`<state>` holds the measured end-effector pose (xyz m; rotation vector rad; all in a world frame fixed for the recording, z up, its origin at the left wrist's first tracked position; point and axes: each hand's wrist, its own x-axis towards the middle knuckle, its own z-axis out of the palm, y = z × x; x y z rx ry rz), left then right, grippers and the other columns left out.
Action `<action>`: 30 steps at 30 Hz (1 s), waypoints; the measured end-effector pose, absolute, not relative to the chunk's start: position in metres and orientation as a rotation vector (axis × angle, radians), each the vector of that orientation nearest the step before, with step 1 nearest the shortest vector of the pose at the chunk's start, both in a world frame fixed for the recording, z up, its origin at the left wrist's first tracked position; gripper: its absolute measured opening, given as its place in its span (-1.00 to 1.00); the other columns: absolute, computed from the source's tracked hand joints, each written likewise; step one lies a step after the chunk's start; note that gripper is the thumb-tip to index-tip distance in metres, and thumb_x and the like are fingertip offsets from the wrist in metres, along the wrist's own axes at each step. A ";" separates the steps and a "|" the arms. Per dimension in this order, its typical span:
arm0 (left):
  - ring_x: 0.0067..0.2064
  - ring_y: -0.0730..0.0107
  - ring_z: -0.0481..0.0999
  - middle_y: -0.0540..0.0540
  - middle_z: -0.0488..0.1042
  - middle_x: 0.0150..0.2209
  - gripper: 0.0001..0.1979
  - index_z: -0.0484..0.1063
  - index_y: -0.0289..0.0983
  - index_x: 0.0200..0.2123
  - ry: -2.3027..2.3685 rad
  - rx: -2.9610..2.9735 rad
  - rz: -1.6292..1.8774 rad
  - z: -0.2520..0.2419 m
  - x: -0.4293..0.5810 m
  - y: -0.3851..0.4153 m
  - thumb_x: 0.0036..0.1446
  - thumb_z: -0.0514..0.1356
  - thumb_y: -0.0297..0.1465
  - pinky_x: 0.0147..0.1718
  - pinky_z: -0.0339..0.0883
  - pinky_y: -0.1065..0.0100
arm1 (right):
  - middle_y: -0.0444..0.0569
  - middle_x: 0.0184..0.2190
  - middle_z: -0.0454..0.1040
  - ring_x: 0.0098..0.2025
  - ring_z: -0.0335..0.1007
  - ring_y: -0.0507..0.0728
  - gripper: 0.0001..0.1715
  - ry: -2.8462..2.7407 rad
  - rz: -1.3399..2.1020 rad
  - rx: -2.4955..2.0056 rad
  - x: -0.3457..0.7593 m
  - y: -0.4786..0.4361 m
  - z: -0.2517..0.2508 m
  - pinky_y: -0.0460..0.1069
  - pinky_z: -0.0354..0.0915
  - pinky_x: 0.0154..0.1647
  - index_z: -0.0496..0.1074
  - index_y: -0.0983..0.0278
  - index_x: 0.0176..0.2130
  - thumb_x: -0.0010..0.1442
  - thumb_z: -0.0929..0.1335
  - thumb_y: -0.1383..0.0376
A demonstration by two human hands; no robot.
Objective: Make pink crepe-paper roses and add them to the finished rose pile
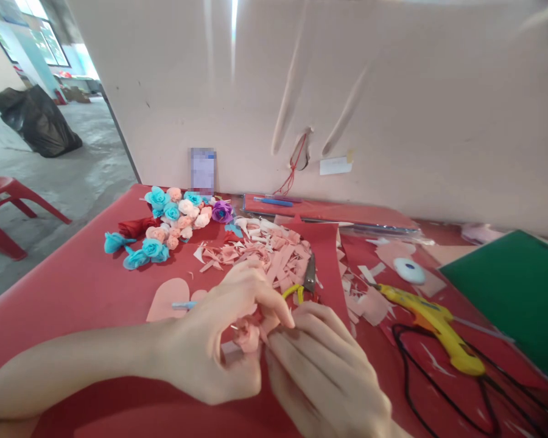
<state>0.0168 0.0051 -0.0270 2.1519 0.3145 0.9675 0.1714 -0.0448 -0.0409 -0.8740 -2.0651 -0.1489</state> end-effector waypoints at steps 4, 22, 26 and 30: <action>-0.43 0.42 0.17 0.04 0.16 -0.53 -0.53 0.17 -0.23 -0.27 0.275 2.178 0.975 -0.025 0.018 0.006 -0.33 -0.04 -0.71 -0.46 0.16 0.42 | -0.05 -0.62 0.44 -0.55 0.28 0.06 -0.79 -2.078 -0.145 -0.878 0.170 -0.044 -0.044 0.02 0.32 -0.44 0.42 0.34 -0.38 -0.01 0.27 0.56; -0.40 0.48 0.29 0.04 0.25 -0.46 -0.56 0.18 -0.21 -0.21 0.361 2.186 0.886 -0.022 0.015 0.010 -0.20 0.04 -0.69 -0.40 0.29 0.45 | -0.09 -0.61 0.45 -0.55 0.37 0.04 -0.73 -1.827 0.633 -1.002 0.172 -0.045 -0.026 -0.12 0.33 -0.53 0.45 0.26 -0.51 0.04 0.23 0.49; -0.40 0.51 0.29 0.06 0.24 -0.46 -0.56 0.17 -0.19 -0.22 0.448 2.184 0.884 -0.026 0.015 0.007 -0.22 0.04 -0.68 -0.43 0.29 0.47 | -0.07 -0.62 0.43 -0.51 0.37 0.09 -0.75 -1.859 0.377 -1.039 0.171 -0.047 -0.029 -0.06 0.34 -0.50 0.43 0.26 -0.48 0.00 0.23 0.51; -0.37 0.49 0.34 0.06 0.24 -0.43 -0.56 0.18 -0.15 -0.19 0.564 2.136 0.806 -0.026 0.014 0.004 -0.17 0.05 -0.66 -0.42 0.33 0.46 | -0.05 -0.62 0.41 -0.50 0.35 0.09 -0.76 -1.973 0.284 -1.022 0.171 -0.045 -0.032 -0.02 0.33 -0.45 0.40 0.30 -0.52 0.00 0.22 0.53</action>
